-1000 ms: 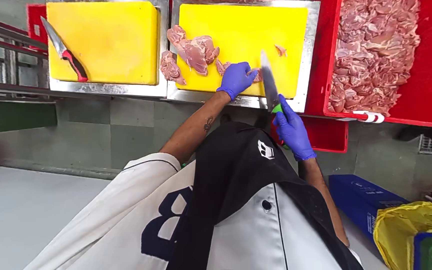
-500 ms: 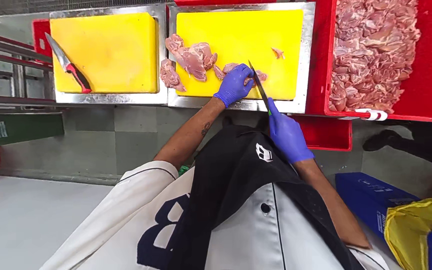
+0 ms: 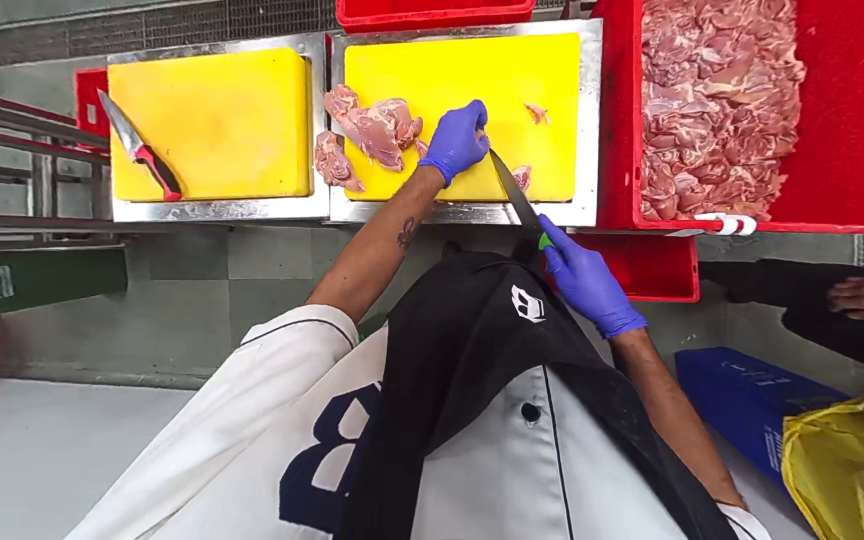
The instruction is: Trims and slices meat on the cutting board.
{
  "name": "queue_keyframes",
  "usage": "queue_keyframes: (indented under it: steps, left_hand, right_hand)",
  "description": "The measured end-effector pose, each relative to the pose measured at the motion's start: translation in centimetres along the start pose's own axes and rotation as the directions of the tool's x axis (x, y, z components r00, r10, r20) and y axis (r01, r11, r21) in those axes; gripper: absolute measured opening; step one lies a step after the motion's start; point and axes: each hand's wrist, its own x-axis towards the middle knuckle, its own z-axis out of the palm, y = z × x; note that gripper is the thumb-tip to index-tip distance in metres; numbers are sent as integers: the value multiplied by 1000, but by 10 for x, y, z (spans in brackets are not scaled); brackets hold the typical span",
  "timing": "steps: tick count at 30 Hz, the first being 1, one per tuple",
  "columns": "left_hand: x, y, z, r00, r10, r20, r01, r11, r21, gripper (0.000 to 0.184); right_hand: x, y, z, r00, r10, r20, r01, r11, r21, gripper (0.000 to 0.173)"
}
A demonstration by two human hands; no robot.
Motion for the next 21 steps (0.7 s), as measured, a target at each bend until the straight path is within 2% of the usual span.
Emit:
queue_keyframes:
  steps: [2, 3, 6, 8, 12, 15, 17, 19, 21]
  left_hand:
    - [7, 4, -2, 1000, 0, -15, -1, 996, -90, 34]
    - [6, 6, 2, 999, 47, 4, -46, 993, -113, 35]
    - [-12, 26, 35, 953, 266, 144, -263, 964, -44, 45]
    - [-35, 51, 62, 909, 359, 212, -374, 927, 31, 38]
    - [-47, 76, 77, 881, 368, 296, -411, 906, 96, 34]
    - [-35, 62, 61, 874, 408, 263, -401, 912, -80, 30]
    - [-29, 44, 31, 921, 353, 163, -325, 929, -178, 31]
    - [-25, 17, -5, 966, 250, 73, -240, 963, -119, 31]
    - [-21, -18, -34, 967, 229, 113, -236, 970, 56, 37]
  right_hand:
    - [-9, 3, -16, 998, 1, -70, 7, 993, 119, 49]
    - [-14, 4, -23, 993, 9, -120, 11, 985, 170, 49]
    - [-24, 15, -35, 972, 85, -220, -3, 936, 351, 50]
    - [-27, 24, -37, 959, 126, -252, -11, 910, 414, 50]
    - [-26, 33, -34, 953, 150, -264, -16, 892, 452, 52]
    - [-28, 36, -32, 957, 153, -248, -10, 869, 495, 53]
    - [-29, 38, -32, 958, 150, -243, -6, 860, 511, 53]
    - [-28, 41, -31, 958, 133, -254, 17, 858, 514, 53]
    - [-27, 45, -30, 959, 122, -256, 30, 854, 519, 53]
